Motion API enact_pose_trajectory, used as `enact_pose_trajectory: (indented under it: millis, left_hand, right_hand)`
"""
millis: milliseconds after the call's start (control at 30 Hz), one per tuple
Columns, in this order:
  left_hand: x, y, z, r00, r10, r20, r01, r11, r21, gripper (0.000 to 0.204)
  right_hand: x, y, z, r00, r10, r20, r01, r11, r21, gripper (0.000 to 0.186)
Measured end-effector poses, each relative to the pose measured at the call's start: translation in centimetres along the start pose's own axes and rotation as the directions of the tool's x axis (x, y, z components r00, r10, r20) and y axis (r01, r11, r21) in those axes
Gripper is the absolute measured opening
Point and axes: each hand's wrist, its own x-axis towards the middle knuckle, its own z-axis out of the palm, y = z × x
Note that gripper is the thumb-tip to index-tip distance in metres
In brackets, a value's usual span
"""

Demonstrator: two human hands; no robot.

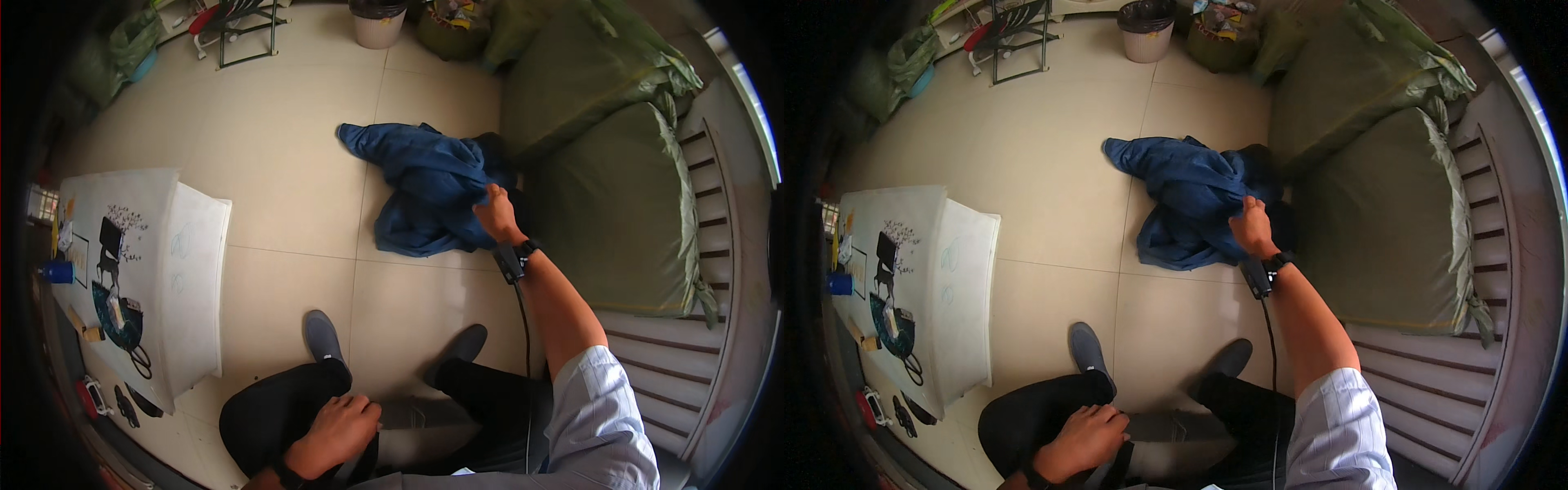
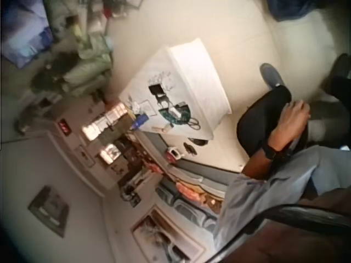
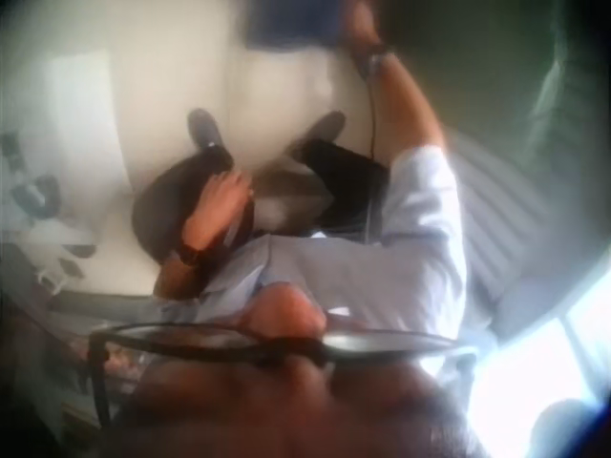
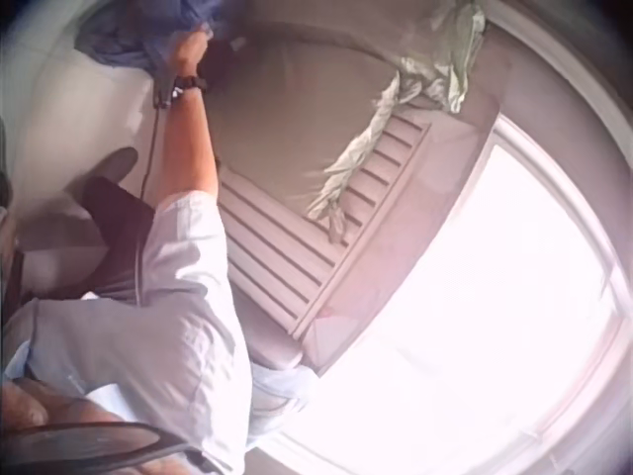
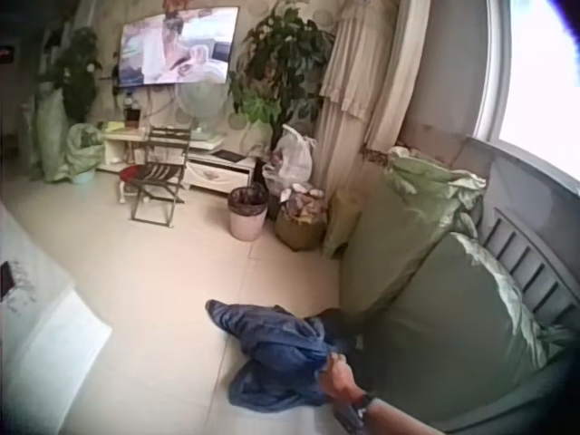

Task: The person picks up a pair of blue jeans and uses scissors to cut loose threads and small fabric pieces from the waistband and seams. The person repeatedly snips threads along the top edge of the jeans while holding them in place.

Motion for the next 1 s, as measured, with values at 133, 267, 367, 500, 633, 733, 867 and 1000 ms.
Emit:
enact_pose_trajectory:
  millis: [133,267,367,500,633,733,867,1000]
  left_hand:
    - [0.3,-1.0,0.6,0.998,0.025,-0.052,-0.024,1.000,0.014,0.021]
    - [0.8,-1.3,1.0,0.999,0.006,-0.053,-0.005,1.000,0.020,0.019]
    - [0.7,-0.1,0.0,0.998,-0.010,-0.060,0.010,1.000,0.004,0.017]
    - [0.6,-0.5,0.4,0.999,0.032,-0.042,-0.030,0.999,0.041,0.019]
    - [0.1,0.1,0.5,1.000,0.014,-0.022,-0.013,1.000,0.011,0.024]
    - [0.3,0.1,0.8,1.000,0.000,-0.031,0.001,0.999,0.036,0.024]
    - [-0.3,0.4,1.3,0.996,0.002,-0.085,0.002,0.999,0.049,0.022]
    - [-0.5,0.4,1.3,0.994,0.025,-0.107,-0.019,0.998,0.064,0.021]
  right_hand:
    - [2.0,1.6,3.2,0.998,0.055,0.018,-0.054,0.996,-0.075,0.059]
    - [3.3,3.8,4.6,0.980,0.137,0.141,-0.125,0.988,-0.089,0.043]
    - [3.7,3.8,3.4,0.994,0.110,0.010,-0.110,0.990,0.085,0.032]
    - [5.9,2.5,-4.1,0.972,0.170,-0.161,-0.050,0.821,0.568,0.012]
    - [4.9,-4.8,-13.7,0.963,0.131,-0.236,0.119,0.580,0.806,0.006]
    - [3.6,-8.1,-18.6,0.936,0.123,-0.330,0.240,0.464,0.853,0.008]
    - [2.8,-11.7,-24.6,0.924,0.074,-0.376,0.323,0.381,0.867,0.011]
    - [3.2,-13.6,-29.9,0.889,0.079,-0.452,0.418,0.267,0.868,0.008]
